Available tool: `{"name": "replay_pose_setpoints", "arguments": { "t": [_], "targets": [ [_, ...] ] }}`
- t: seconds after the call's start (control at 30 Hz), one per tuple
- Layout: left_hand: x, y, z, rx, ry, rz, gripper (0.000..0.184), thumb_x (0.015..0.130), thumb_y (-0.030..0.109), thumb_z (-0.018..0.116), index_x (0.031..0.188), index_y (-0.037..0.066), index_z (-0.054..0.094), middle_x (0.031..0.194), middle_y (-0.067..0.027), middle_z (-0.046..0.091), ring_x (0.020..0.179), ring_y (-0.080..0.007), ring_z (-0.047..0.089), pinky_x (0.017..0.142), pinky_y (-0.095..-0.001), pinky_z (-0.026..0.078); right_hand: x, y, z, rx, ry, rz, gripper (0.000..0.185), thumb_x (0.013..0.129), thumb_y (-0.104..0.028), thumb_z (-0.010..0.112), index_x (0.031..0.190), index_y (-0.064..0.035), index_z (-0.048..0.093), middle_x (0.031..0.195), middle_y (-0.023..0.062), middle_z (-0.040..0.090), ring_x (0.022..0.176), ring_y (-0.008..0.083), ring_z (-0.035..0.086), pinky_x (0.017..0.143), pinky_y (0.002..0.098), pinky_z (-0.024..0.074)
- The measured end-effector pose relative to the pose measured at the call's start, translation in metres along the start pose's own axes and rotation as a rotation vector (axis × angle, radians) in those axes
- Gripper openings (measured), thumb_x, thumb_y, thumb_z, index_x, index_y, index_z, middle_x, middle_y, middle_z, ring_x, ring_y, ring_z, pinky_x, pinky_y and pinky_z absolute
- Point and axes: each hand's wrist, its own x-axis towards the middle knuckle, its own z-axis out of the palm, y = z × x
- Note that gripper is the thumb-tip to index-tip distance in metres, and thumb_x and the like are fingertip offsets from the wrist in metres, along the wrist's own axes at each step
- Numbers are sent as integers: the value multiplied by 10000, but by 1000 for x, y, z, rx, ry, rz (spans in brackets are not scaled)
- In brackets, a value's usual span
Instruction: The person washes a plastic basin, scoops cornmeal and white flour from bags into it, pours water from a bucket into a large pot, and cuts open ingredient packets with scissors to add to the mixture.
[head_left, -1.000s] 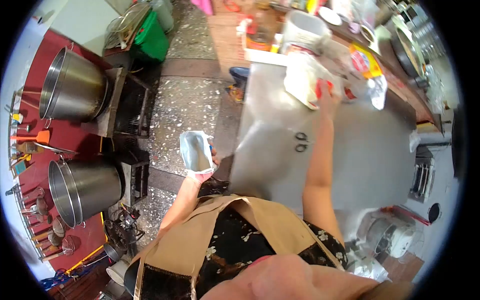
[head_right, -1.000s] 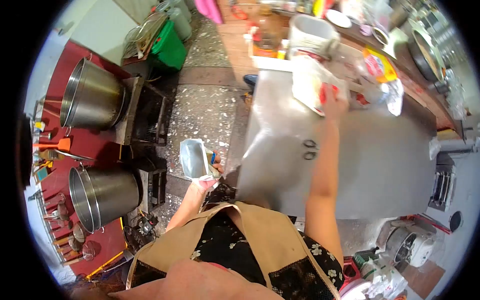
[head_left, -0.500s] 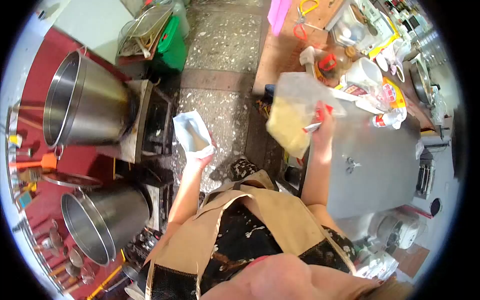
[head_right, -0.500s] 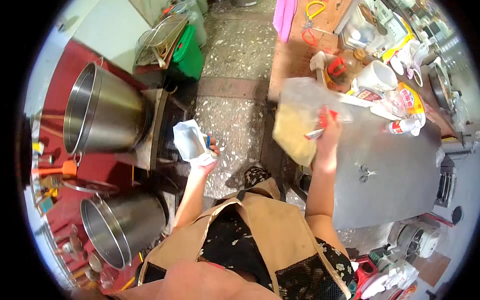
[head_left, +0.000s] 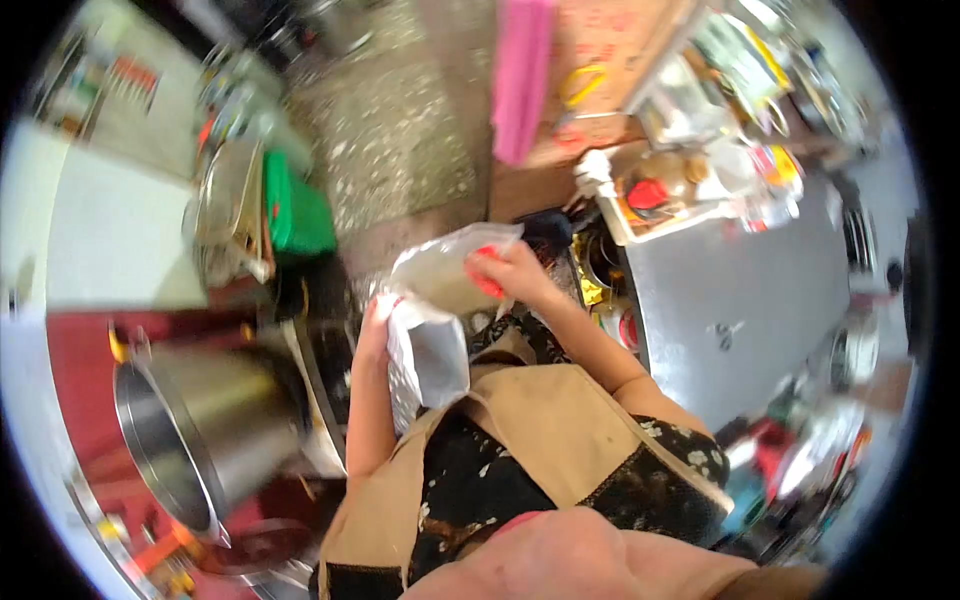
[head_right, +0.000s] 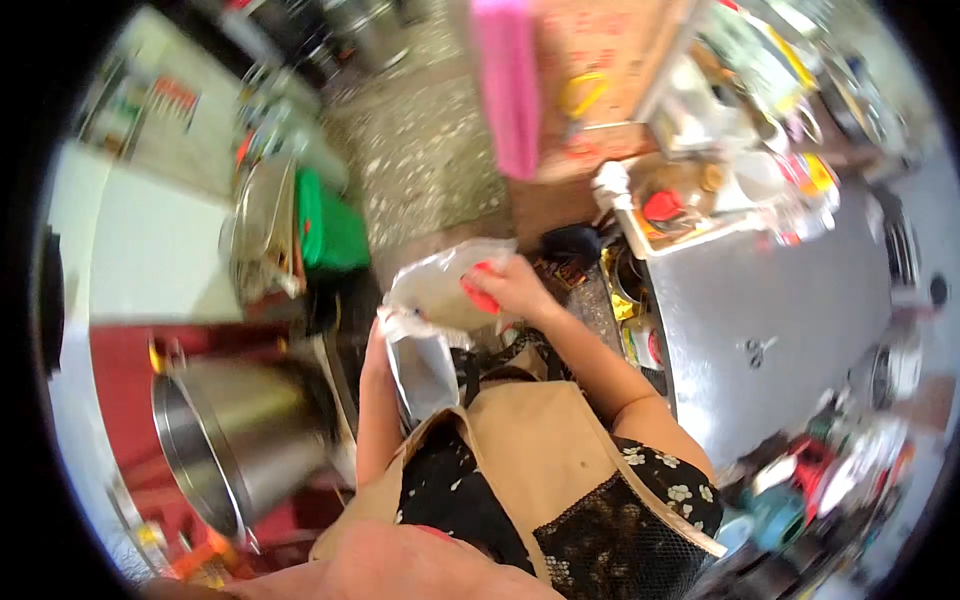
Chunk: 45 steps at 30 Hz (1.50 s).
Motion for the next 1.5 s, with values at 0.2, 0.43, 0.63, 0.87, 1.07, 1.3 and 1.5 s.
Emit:
{"name": "replay_pose_setpoints", "arguments": {
  "t": [0.2,0.43,0.63,0.87,1.07,1.3,1.5],
  "targets": [
    [59,6,22,-600,-258,-649,311,843,372,532,846,61,512,708,-39,471,603,-170,407,577,-296,383,-18,31,-30,-9,299,200,341,776,-358,674,916,-49,650,788,65,646,710,133,581,674,290,472],
    [79,-6,73,-474,-265,-632,332,826,325,545,915,6,525,785,-85,512,670,-183,476,610,-306,388,-214,112,-202,-433,1555,479,339,771,-348,624,964,-70,652,937,170,644,882,321,625,768,377,501],
    [86,17,44,-412,-241,-484,285,826,355,556,884,76,566,789,-92,553,655,-178,524,605,-314,417,-318,178,-343,-618,1706,873,615,812,-575,504,1212,-109,459,1022,213,597,988,365,570,825,438,464],
    [108,39,12,-353,82,-268,293,856,348,488,937,87,592,812,-132,611,649,-256,553,578,-398,462,-275,208,-329,-725,1633,1120,690,786,-473,566,1280,-22,395,1176,210,507,1055,351,530,898,435,442],
    [141,103,30,-181,-79,-258,494,876,520,471,1143,116,570,1147,-72,588,1026,-262,564,904,-460,440,-283,280,-318,-182,1646,904,679,605,-398,659,1062,72,481,943,222,610,844,288,630,734,352,507],
    [271,174,-33,-172,-179,-475,522,876,508,484,1171,81,541,1124,-89,602,990,-265,590,886,-429,455,-142,284,-122,-444,1450,1150,380,748,-393,613,762,-13,626,638,106,587,603,234,588,538,393,456],
    [392,293,-16,-102,-187,-485,401,937,401,426,1141,81,556,1083,-71,623,966,-226,602,844,-388,479,77,288,3,-462,380,1105,352,792,-399,569,730,-52,581,640,75,577,624,250,588,592,415,462]
  ]
}}
